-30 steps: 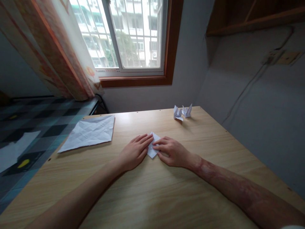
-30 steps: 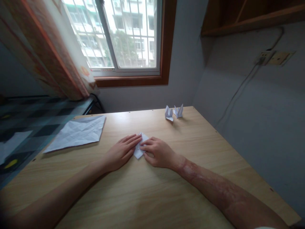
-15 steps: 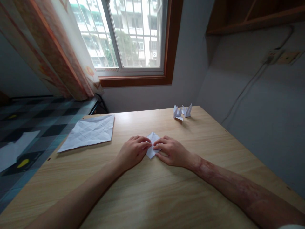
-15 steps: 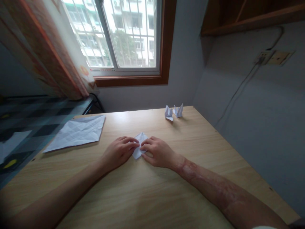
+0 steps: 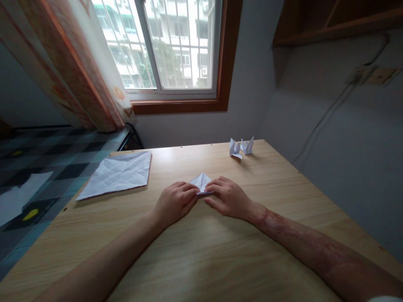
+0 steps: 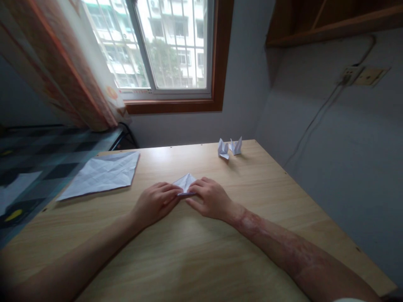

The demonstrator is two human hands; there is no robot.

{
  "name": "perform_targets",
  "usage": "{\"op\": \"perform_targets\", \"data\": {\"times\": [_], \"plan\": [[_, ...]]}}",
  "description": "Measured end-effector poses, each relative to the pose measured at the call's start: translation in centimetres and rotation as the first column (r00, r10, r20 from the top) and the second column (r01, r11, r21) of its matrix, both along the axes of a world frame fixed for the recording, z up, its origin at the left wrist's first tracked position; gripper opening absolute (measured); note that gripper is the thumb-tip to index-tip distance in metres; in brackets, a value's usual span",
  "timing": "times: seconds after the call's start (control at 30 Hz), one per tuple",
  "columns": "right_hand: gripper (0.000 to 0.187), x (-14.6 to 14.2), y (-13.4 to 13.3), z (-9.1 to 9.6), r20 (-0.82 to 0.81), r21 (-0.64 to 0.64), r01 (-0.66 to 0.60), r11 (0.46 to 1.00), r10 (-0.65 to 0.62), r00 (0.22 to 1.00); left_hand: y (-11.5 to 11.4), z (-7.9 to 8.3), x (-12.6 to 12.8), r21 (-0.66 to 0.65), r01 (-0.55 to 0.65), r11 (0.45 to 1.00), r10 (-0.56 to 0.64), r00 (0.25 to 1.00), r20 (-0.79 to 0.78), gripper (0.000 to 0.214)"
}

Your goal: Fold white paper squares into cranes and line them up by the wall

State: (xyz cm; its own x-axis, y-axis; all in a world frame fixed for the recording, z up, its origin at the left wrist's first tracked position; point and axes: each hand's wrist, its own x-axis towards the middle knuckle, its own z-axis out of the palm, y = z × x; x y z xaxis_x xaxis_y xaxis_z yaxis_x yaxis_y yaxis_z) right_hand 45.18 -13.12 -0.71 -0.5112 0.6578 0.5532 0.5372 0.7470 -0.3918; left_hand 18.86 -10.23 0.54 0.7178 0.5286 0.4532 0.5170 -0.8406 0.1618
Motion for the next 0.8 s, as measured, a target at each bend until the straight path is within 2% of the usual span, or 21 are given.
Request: {"op": "perform_targets", "data": {"times": [0.1,0.17,0.27,0.33,0.43,0.5,0.53,0.6,0.67,0.73,0.8], "plan": [[0.035,0.2,0.1,0.2,-0.099,-0.051,-0.010,0.999,0.005,0.995,-0.1,-0.1,-0.3,-0.097,-0.001,0.995,0.014,0.991,0.133,0.023],[0.032,0.4,0.4,-0.1,-0.222,-0.111,-0.025,0.994,0.000,0.975,-0.1,-0.3,-0.5,-0.206,0.010,0.978,0.046,0.963,0.264,0.022],[0.022,0.5,0.9,-0.9,-0.400,-0.267,-0.087,0.960,-0.028,0.916,0.2,-0.7,-0.5,-0.362,0.041,0.931,0.141,0.876,0.462,0.021],[0.026,0.5,1.1,-1.3,-0.480,-0.397,-0.157,0.904,-0.059,0.875,0.5,-0.9,-0.3,-0.477,0.105,0.872,0.209,0.803,0.558,0.023],[0.033,0.3,1.5,-1.7,-0.575,-0.512,-0.230,0.828,-0.130,0.808,0.8,-0.9,0.1,-0.623,0.251,0.740,0.278,0.730,0.624,0.033],[0.037,0.2,1.8,-1.8,-0.621,-0.533,-0.247,0.809,-0.176,0.764,0.8,-0.7,0.4,-0.682,0.287,0.672,0.294,0.742,0.602,0.041],[0.038,0.2,1.9,-1.9,-0.626,-0.543,-0.245,0.803,-0.193,0.756,0.7,-0.6,0.4,-0.704,0.272,0.656,0.292,0.769,0.569,0.043],[0.036,0.3,2.0,-1.9,-0.574,-0.566,-0.190,0.802,-0.218,0.789,0.7,-0.6,0.5,-0.712,0.202,0.673,0.269,0.830,0.489,0.042],[0.028,0.5,2.1,-1.8,-0.445,-0.550,-0.078,0.832,-0.212,0.870,0.8,-0.7,0.4,-0.666,0.096,0.740,0.250,0.880,0.404,0.036],[0.021,0.6,2.1,-1.6,-0.292,-0.469,0.055,0.881,-0.213,0.932,0.9,-0.8,0.3,-0.572,-0.021,0.820,0.258,0.905,0.337,0.031],[0.022,0.7,2.1,-1.6,-0.177,-0.357,0.174,0.918,-0.249,0.952,1.1,-0.9,0.2,-0.470,-0.100,0.877,0.264,0.917,0.298,0.029]]}}
